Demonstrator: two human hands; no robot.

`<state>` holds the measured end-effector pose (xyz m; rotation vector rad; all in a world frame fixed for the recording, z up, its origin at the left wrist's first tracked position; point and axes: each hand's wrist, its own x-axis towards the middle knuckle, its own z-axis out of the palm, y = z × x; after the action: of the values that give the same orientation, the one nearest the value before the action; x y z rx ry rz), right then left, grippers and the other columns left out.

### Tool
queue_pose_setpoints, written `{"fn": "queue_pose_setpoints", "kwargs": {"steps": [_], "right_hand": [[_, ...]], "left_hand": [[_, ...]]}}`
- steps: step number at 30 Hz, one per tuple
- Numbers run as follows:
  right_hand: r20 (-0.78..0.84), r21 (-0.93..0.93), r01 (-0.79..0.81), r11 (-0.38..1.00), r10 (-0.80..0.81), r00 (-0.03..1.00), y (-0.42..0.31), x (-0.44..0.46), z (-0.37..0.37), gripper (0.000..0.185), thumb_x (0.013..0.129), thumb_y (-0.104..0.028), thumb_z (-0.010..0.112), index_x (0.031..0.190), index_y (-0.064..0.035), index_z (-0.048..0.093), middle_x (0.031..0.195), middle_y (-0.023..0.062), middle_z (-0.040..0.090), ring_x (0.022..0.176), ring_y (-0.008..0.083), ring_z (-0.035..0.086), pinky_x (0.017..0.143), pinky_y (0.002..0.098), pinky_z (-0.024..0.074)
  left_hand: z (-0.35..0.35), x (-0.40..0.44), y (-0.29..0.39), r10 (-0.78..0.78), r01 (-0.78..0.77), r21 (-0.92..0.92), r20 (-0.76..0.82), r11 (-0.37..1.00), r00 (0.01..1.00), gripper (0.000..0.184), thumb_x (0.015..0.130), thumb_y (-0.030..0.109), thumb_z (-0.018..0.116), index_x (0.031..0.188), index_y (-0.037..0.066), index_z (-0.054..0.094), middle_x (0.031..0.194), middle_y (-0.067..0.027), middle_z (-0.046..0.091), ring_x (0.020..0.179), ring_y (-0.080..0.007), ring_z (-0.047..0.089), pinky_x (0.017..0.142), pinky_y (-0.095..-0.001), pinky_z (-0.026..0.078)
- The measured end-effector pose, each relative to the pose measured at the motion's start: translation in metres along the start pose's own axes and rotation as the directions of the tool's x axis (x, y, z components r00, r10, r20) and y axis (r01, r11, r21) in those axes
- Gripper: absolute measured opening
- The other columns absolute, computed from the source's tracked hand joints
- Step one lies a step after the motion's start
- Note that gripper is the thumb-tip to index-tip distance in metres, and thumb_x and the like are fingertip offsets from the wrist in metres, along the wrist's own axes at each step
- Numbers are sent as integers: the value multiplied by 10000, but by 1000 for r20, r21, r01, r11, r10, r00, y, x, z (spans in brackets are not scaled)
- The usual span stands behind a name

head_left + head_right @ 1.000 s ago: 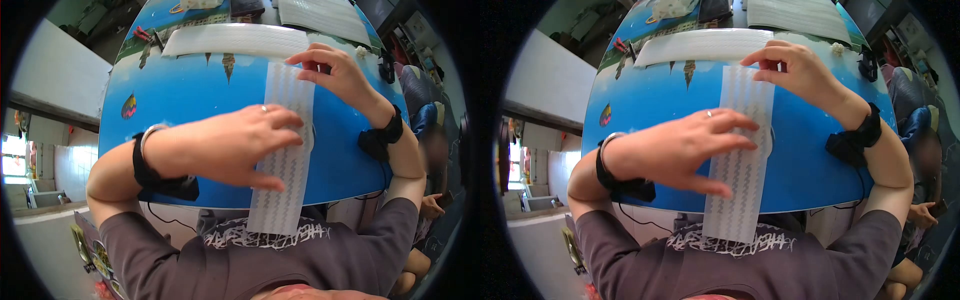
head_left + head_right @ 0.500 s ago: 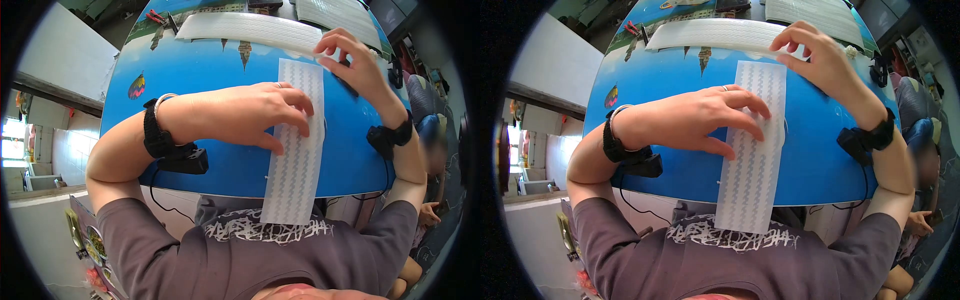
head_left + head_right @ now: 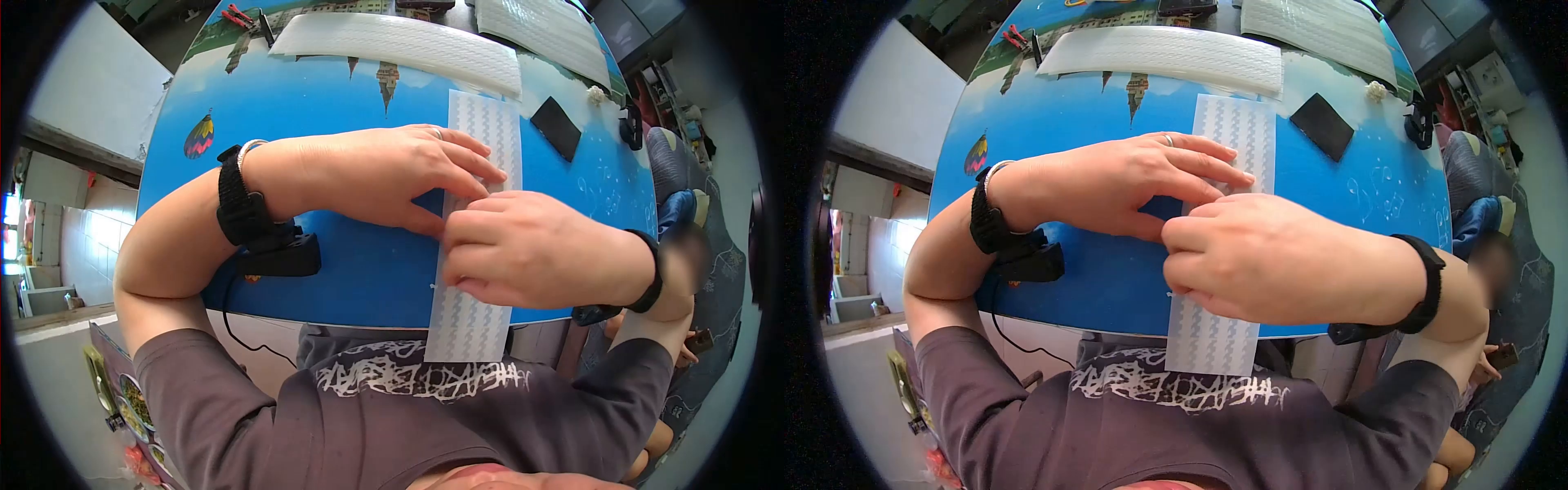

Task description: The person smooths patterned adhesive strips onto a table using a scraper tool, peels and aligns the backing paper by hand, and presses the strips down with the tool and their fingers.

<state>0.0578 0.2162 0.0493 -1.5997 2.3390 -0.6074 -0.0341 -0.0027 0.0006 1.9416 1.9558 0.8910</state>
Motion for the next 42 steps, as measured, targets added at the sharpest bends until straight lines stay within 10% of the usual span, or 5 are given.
{"fn": "queue_pose_setpoints", "kwargs": {"steps": [30,35,42], "right_hand": [[32,-182,139,973,-136,990,-6,29,-1,82,851,-134,729,845,-52,728,879,85,622,877,259,654,810,381,542],[-252,48,-126,991,134,958,8,-5,-53,120,782,-26,762,888,-61,718,960,71,665,890,242,696,810,333,562],[-732,-224,-699,679,356,580,118,-132,-97,48,880,-81,755,917,-55,738,932,36,660,803,158,676,774,311,551]], "left_hand": [[0,-2,0,-51,50,-47,-16,998,999,490,874,123,800,1357,102,717,1551,-97,588,1530,-328,416,1235,-486,351],[-4,-2,5,-26,26,-2,36,1000,999,458,880,187,817,1315,93,707,1537,-120,586,1496,-360,445,1219,-482,375],[-2,-4,35,-86,69,164,96,984,992,606,890,354,825,1410,100,646,1555,-131,546,1501,-350,436,1243,-518,358]]}}
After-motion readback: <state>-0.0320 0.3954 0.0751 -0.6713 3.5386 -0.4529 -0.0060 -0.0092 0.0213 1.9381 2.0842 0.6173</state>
